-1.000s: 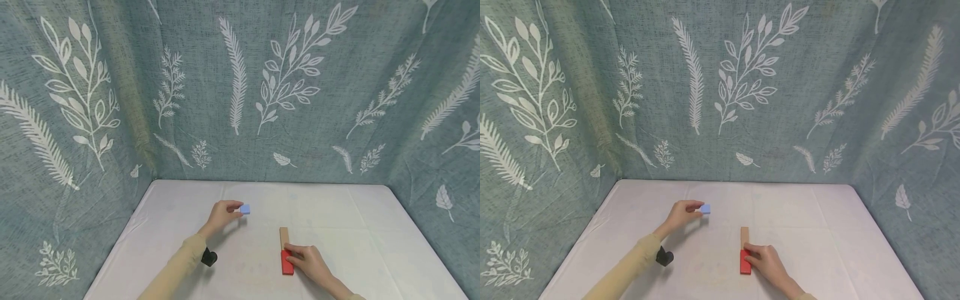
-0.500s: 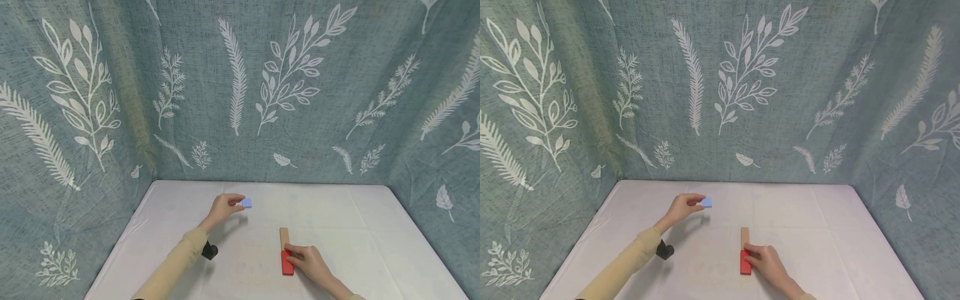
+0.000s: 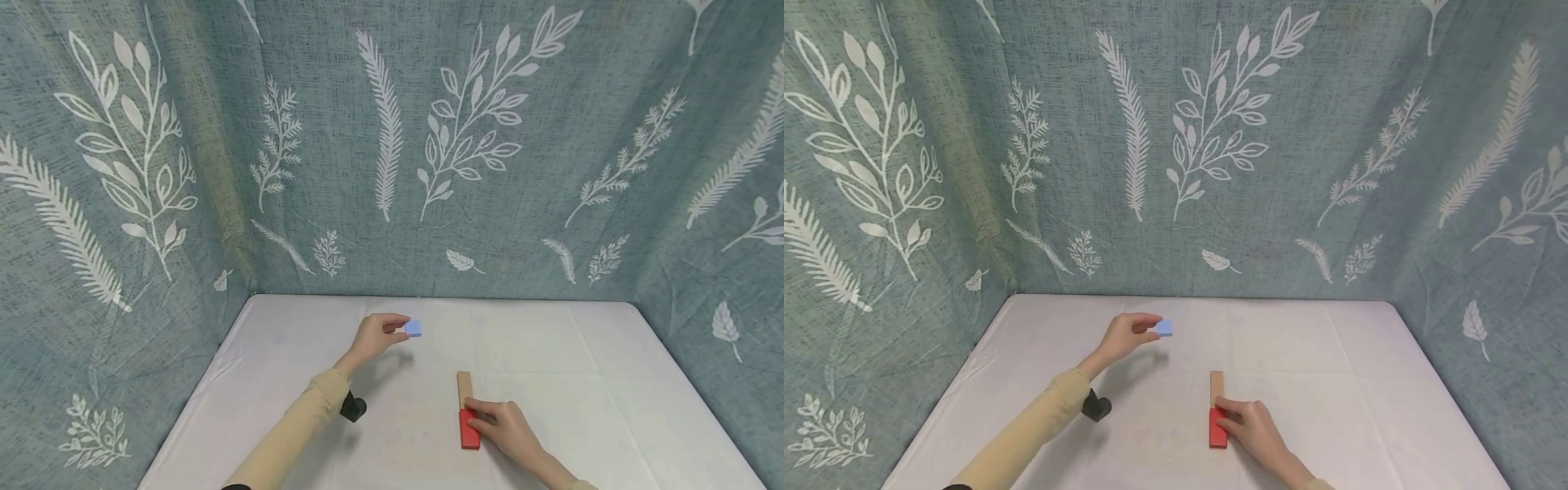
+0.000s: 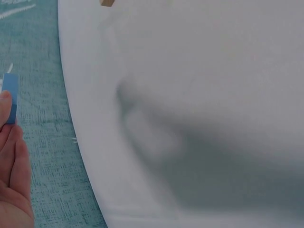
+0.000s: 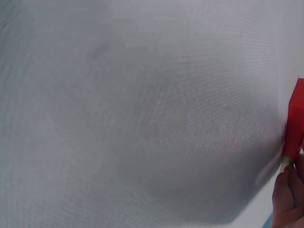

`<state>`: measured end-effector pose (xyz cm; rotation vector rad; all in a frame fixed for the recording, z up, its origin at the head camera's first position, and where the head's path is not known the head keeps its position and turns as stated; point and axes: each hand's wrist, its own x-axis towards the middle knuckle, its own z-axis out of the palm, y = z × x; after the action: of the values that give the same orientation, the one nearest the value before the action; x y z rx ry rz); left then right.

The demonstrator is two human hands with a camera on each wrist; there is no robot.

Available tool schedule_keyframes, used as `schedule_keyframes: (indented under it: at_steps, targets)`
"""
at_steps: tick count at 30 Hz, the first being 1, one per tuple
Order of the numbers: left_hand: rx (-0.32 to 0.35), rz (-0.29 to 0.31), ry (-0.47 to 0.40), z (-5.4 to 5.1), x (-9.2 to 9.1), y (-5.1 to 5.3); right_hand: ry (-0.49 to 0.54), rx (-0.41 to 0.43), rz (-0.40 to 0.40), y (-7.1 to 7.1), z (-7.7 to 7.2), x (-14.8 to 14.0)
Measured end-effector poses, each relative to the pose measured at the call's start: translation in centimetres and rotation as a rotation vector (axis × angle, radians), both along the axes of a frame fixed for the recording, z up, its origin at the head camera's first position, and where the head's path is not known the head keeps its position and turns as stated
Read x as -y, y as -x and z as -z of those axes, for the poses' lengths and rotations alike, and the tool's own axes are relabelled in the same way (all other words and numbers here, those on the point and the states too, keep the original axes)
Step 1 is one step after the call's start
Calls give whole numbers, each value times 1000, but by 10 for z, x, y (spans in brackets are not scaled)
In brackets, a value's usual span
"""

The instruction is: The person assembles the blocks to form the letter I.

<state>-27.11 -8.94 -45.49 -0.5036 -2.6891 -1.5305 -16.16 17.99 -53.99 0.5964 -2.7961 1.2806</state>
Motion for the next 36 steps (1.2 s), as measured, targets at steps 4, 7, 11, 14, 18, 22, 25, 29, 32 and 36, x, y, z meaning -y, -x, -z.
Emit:
schedule_keyframes:
  at_steps: [4, 7, 11, 14, 18, 22, 25, 29, 32, 36]
  targets:
    - [-17, 1, 4, 0, -5, 1, 0, -4, -4, 0, 0, 0]
    - [-30, 4, 9, 0, -9, 2, -1, -1, -4, 0, 0, 0]
    - [-35, 4, 0, 0, -15, 3, 2, 6, -5, -1, 0, 0]
    - [-44, 5, -6, 0, -20, 4, 6, 3, -7, -1, 0, 0]
    - [-47, 12, -8, 1, -26, 4, 6, -9, -7, -1, 1, 0]
    - [-42, 14, -3, 3, -33, 5, 6, -11, -6, 0, 0, -1]
    - [-47, 16, 2, 4, -38, 6, 5, -8, -5, 0, 0, -1]
    - [-54, 19, 1, 5, -44, 6, 5, -7, -5, 0, -1, -1]
    - [-49, 22, 1, 5, -48, 6, 7, -3, -9, 0, -1, -1]
    - [-54, 31, 2, 5, -52, 5, 1, 1, -9, 1, -1, -2]
